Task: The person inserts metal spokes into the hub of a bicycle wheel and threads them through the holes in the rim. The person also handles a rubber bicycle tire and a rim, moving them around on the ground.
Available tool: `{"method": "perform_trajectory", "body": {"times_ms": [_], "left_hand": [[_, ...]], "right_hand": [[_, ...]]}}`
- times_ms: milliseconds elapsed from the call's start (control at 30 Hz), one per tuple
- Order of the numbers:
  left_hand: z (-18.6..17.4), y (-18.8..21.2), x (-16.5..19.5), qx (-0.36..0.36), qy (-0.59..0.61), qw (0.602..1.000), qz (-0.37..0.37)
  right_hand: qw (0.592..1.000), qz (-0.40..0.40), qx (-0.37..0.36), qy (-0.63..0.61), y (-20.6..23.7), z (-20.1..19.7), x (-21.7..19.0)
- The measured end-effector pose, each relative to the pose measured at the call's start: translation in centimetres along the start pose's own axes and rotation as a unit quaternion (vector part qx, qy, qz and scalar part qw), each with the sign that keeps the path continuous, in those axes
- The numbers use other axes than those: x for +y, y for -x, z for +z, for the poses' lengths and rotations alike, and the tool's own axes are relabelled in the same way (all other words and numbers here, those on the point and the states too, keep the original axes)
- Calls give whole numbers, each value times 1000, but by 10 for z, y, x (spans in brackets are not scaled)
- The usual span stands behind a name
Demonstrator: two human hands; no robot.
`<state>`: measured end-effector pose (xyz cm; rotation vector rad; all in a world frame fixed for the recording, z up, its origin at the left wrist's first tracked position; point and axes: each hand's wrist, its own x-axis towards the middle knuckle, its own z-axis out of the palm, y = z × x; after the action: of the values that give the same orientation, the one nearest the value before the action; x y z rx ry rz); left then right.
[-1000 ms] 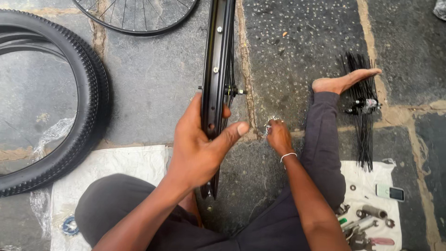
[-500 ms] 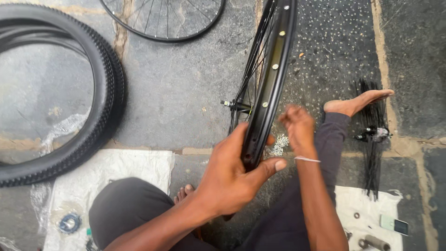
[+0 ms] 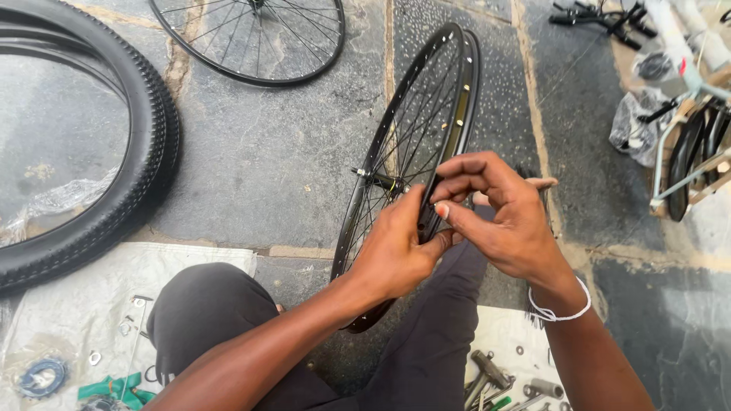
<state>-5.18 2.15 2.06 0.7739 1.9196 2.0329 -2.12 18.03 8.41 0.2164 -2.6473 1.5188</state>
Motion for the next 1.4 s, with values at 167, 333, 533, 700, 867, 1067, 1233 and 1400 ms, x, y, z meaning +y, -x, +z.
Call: {"method": "perform_trajectory", "body": {"times_ms": [167,333,533,700,867,1067,1233,1400], "left_hand": [[2,-1,-5,-13,-52,997,-48],[4,-2,-12,-8,-33,999,-16],[-4,-6,-13,24,-70,993,-94],[-15,-5,-9,175,-197,955,138],[-20,-3,-9,157,-179,960,145],[-29,0,-11,161,-188,960,133],[-33,-1,-11,152,-183,963,129],[-32,-3,-12,151,-182,962,138]], "right_hand": [[998,63,19,-14,2,1,-4],[989,-34,10,145,0,2,-2],[950,-61,302,-49,10,19,42],[917,77,90,-381,0,56,109],[798,-77,-16,-598,-10,79,138],[804,-54,40,-591,-15,90,133],[789,-52,17,-612,-17,92,127],[798,-79,23,-597,-19,96,118]]}}
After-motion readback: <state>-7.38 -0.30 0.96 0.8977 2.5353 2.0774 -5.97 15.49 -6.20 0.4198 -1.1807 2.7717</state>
